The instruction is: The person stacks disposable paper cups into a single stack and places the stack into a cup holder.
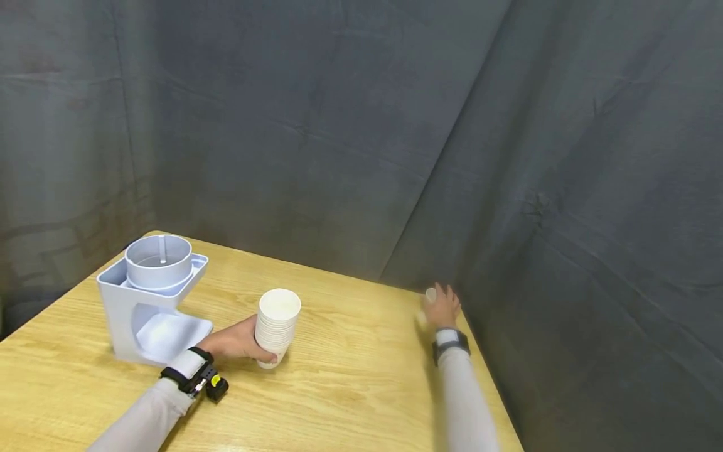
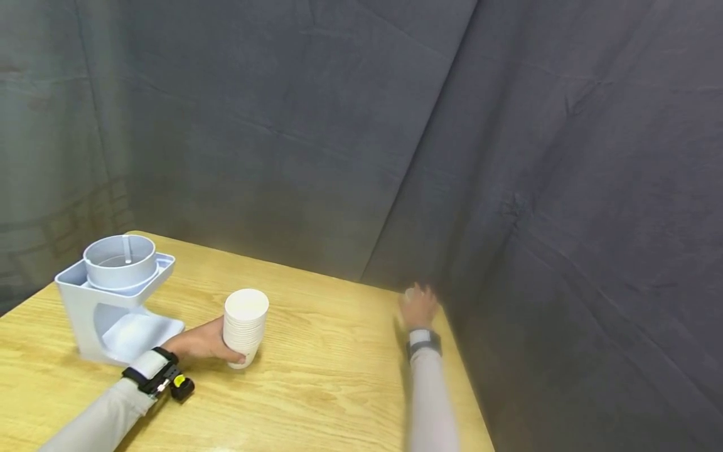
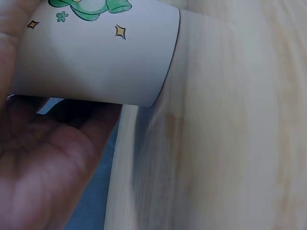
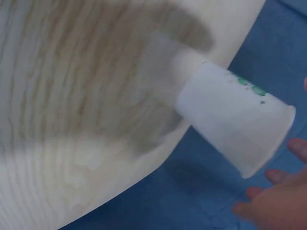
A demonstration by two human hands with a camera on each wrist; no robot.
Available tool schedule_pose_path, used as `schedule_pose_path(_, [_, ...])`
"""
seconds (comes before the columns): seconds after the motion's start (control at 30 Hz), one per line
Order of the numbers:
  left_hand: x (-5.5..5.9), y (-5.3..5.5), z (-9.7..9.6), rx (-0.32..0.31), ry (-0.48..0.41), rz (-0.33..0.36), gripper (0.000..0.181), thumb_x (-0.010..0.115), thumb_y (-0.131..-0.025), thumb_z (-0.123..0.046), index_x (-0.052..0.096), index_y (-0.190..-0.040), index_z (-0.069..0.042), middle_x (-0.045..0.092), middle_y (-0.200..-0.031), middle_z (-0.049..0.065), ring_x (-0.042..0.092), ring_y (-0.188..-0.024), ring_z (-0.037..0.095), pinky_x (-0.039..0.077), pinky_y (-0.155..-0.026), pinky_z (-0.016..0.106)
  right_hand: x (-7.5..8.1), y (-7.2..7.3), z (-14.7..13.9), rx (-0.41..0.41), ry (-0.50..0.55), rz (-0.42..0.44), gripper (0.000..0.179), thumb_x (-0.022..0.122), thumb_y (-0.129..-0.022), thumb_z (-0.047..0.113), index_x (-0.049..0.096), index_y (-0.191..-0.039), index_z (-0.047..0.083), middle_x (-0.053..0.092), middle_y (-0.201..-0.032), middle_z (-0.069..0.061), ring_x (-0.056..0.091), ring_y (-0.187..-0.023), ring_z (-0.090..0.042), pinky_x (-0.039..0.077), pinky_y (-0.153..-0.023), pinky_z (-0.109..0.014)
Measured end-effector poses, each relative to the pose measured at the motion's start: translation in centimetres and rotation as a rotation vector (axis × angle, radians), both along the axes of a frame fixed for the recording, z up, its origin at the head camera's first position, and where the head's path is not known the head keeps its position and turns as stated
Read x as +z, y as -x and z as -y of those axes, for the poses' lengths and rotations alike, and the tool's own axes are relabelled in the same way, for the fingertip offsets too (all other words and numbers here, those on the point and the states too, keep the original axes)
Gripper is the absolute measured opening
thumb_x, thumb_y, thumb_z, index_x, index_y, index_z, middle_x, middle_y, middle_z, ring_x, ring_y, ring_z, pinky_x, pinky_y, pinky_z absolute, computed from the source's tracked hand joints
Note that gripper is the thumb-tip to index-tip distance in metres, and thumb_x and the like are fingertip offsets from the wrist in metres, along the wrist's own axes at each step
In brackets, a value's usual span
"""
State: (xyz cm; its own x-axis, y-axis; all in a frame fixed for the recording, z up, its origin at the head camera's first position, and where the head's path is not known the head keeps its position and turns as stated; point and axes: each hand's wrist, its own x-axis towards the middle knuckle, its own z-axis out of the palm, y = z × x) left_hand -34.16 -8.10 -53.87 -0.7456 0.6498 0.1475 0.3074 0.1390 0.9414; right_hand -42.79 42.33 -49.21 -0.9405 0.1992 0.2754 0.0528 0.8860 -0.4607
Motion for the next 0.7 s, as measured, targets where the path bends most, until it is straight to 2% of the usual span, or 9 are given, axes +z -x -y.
schedule_pose_path(0.17, [0.0,0.0,0.0,-0.001,0.0,0.0,0.081,0.086,-0.076,-0.009,0.04,-0.141,0.004,0.059,-0.127,0.017,0.056,-0.117,0.026,0.043,-0.101,0.045,-0.4,-0.1,-0.1,0.04,-0.112,0.069,0.064,0.052,-0.101,0.028,0.034,-0.152,-0.006,0.025,-0.157,-0.039,0.019,-0.145,-0.059,0.009,-0.12,-0.066])
schedule_pose_path(0.27, [0.0,0.0,0.0,-0.006,-0.009,-0.004,0.081,0.086,-0.076,-0.008,0.039,-0.141,0.006,0.059,-0.128,0.018,0.056,-0.117,0.028,0.043,-0.101,0.048,-0.8,0.1,0.0,0.068,-0.097,0.047,0.063,0.053,-0.1,0.024,0.035,-0.149,-0.01,0.029,-0.154,-0.04,0.021,-0.145,-0.056,0.008,-0.121,-0.064])
schedule_pose_path(0.4, [0.0,0.0,0.0,0.002,-0.011,0.01,0.081,0.086,-0.075,-0.008,0.04,-0.141,0.005,0.059,-0.128,0.018,0.056,-0.118,0.029,0.043,-0.102,0.049,-1.4,0.7,-0.1,0.053,-0.035,0.036,0.066,0.057,-0.099,0.023,0.032,-0.152,-0.008,0.031,-0.151,-0.039,0.023,-0.142,-0.057,0.013,-0.119,-0.065])
schedule_pose_path(0.6, [0.0,0.0,-0.2,-0.002,0.0,0.001,0.081,0.086,-0.076,-0.009,0.04,-0.141,0.005,0.06,-0.128,0.017,0.056,-0.117,0.027,0.043,-0.102,0.049,-2.4,1.5,-0.5,0.02,-0.045,0.054,0.062,0.054,-0.101,0.028,0.037,-0.152,-0.003,0.031,-0.147,-0.039,0.025,-0.137,-0.059,0.023,-0.114,-0.069])
schedule_pose_path(0.7, [0.1,0.1,-0.3,-0.01,0.001,-0.003,0.081,0.086,-0.076,-0.009,0.04,-0.141,0.004,0.06,-0.128,0.016,0.056,-0.117,0.025,0.043,-0.102,0.047,-2.3,1.2,0.1,0.007,-0.06,0.02,0.055,0.052,-0.1,0.024,0.043,-0.147,-0.004,0.036,-0.142,-0.04,0.028,-0.133,-0.06,0.026,-0.111,-0.069])
